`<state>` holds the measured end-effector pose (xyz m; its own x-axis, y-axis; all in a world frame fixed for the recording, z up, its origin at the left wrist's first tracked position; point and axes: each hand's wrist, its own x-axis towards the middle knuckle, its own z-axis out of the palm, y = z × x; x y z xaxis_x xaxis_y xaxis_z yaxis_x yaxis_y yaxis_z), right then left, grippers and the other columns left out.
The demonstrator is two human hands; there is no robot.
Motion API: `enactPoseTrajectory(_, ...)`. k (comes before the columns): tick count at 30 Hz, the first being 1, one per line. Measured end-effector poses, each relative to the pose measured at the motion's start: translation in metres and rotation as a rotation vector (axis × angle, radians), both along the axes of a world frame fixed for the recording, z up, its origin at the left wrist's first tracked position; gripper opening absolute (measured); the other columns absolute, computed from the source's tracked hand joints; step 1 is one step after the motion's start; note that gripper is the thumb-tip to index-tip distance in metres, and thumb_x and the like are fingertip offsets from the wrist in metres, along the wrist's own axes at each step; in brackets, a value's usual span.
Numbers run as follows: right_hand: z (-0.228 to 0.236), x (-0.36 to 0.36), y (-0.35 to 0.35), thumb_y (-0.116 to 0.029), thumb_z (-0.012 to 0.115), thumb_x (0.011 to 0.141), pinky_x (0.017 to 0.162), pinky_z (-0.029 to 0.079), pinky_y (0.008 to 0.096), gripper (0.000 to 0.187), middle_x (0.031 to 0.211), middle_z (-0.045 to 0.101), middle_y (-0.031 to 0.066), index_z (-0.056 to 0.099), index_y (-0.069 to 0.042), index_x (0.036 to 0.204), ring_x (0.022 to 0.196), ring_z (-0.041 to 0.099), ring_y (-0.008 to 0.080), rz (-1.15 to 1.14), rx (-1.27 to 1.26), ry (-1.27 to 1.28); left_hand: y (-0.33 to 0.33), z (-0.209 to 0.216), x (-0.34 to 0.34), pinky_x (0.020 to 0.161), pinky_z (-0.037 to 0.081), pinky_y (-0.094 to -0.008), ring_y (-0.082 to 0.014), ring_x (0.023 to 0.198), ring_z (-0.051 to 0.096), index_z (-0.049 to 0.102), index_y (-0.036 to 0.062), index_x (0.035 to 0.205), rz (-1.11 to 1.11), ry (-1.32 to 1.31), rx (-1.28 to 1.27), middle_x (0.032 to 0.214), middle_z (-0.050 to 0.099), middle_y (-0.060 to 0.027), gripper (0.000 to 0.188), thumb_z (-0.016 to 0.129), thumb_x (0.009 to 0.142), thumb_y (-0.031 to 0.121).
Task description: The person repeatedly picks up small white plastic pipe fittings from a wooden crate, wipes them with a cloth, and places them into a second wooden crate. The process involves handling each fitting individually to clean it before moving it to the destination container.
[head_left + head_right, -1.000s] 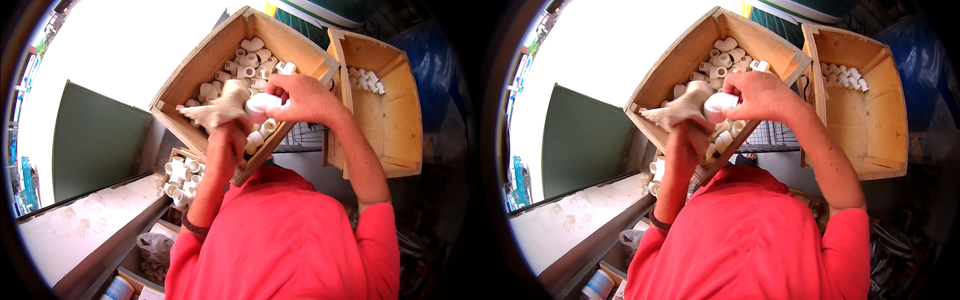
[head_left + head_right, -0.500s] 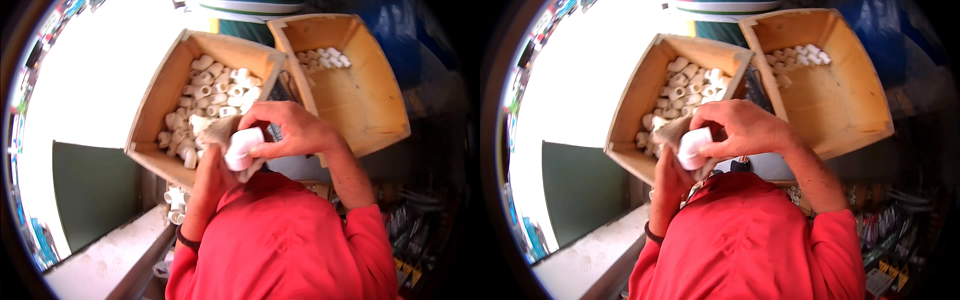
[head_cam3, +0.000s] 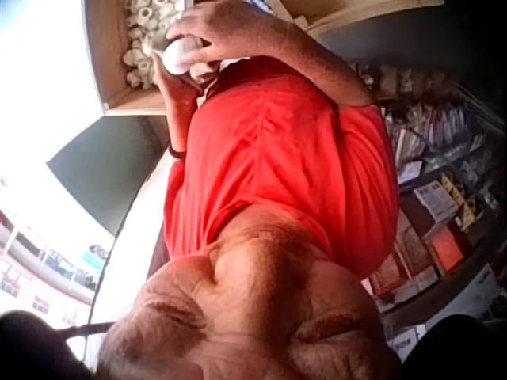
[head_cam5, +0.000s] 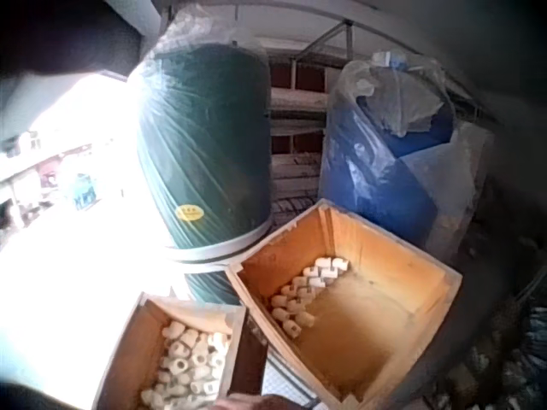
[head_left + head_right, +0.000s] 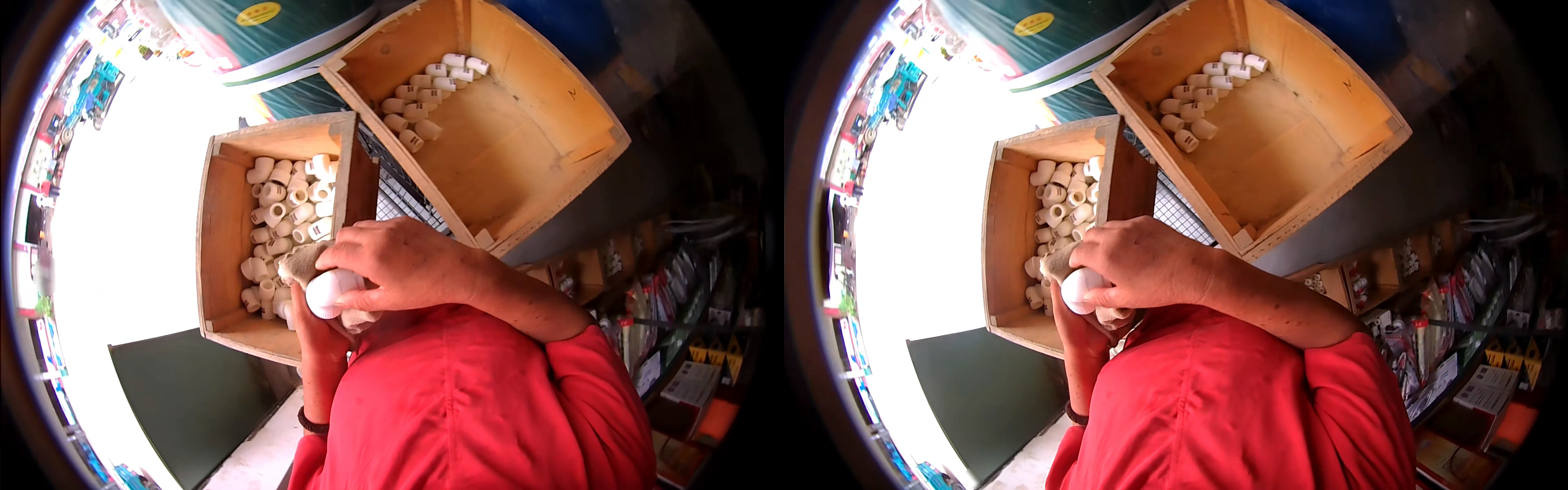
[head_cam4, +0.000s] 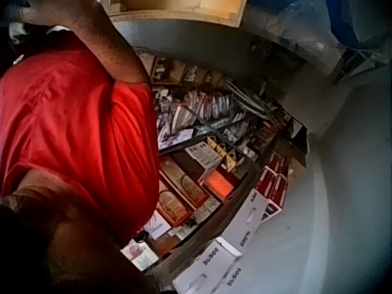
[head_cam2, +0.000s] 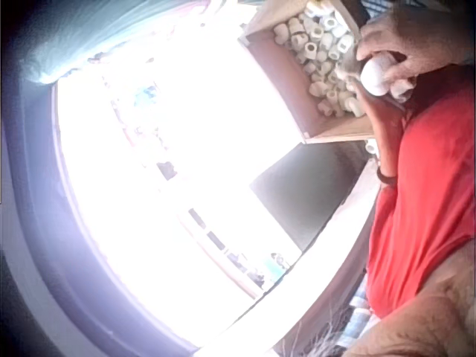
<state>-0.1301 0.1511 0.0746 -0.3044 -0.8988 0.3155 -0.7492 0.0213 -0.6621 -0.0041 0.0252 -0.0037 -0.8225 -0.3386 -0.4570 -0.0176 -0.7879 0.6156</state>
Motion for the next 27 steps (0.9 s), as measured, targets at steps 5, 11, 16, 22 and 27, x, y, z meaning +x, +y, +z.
enactPoseTrajectory(5, -0.001, 0.001, 0.011, -0.024, 0.072, 0.072, 0.073, 0.052, 0.0346, 0.031, 0.088, 0.059, 0.0084, 0.062, -0.006, 0.096, 0.084, 0.061, 0.0246, -0.038, 0.010, 0.048, 0.003, 0.001, -0.001, 0.085, 0.051, -0.0352, -0.0217, 0.103, 0.059, 0.040, 0.0010, 0.128, -0.050, 0.126, -0.466, 0.117, 0.056, -0.0144, 0.047, 0.060, 0.086, 0.007)
enactPoseTrajectory(11, -0.008, -0.003, 0.017, -0.021, 0.071, 0.069, 0.068, 0.053, 0.0339, 0.025, 0.083, 0.059, 0.0070, 0.062, -0.006, 0.087, 0.081, 0.061, 0.0234, -0.056, -0.042, 0.060, 0.019, 0.018, -0.009, 0.084, 0.050, -0.0344, -0.0204, 0.101, 0.058, 0.044, 0.0029, 0.122, -0.085, 0.025, -1.066, 0.112, 0.058, -0.0112, 0.037, 0.054, 0.092, 0.023)
enactPoseTrajectory(16, -0.005, -0.013, 0.025, -0.021, 0.072, 0.069, 0.065, 0.052, 0.0336, 0.025, 0.080, 0.059, 0.0064, 0.061, -0.007, 0.088, 0.077, 0.061, 0.0230, -0.058, -0.061, 0.090, 0.007, 0.005, -0.014, 0.090, 0.049, -0.0395, -0.0271, 0.108, 0.057, 0.039, 0.0021, 0.131, -0.124, 0.137, -0.335, 0.122, 0.054, -0.0149, 0.053, 0.036, 0.096, 0.042)
enactPoseTrajectory(22, 0.009, -0.043, 0.046, -0.021, 0.074, 0.070, 0.064, 0.051, 0.0343, 0.030, 0.081, 0.060, 0.0058, 0.063, -0.009, 0.094, 0.074, 0.062, 0.0244, -0.265, -0.144, 0.195, 0.008, 0.000, -0.019, 0.098, 0.042, -0.0449, -0.0317, 0.121, 0.047, 0.036, 0.0063, 0.137, -0.105, 0.120, -0.073, 0.135, 0.044, -0.0154, 0.060, 0.027, 0.097, 0.050)
enactPoseTrajectory(27, 0.024, -0.073, 0.073, -0.020, 0.072, 0.071, 0.068, 0.051, 0.0364, 0.027, 0.084, 0.063, 0.0076, 0.065, -0.007, 0.093, 0.075, 0.063, 0.0267, -0.449, -0.148, 0.185, -0.005, -0.016, -0.010, 0.097, 0.043, -0.0430, -0.0297, 0.115, 0.052, 0.039, 0.0053, 0.134, -0.074, 0.226, 0.083, 0.130, 0.049, -0.0144, 0.057, 0.032, 0.096, 0.048)
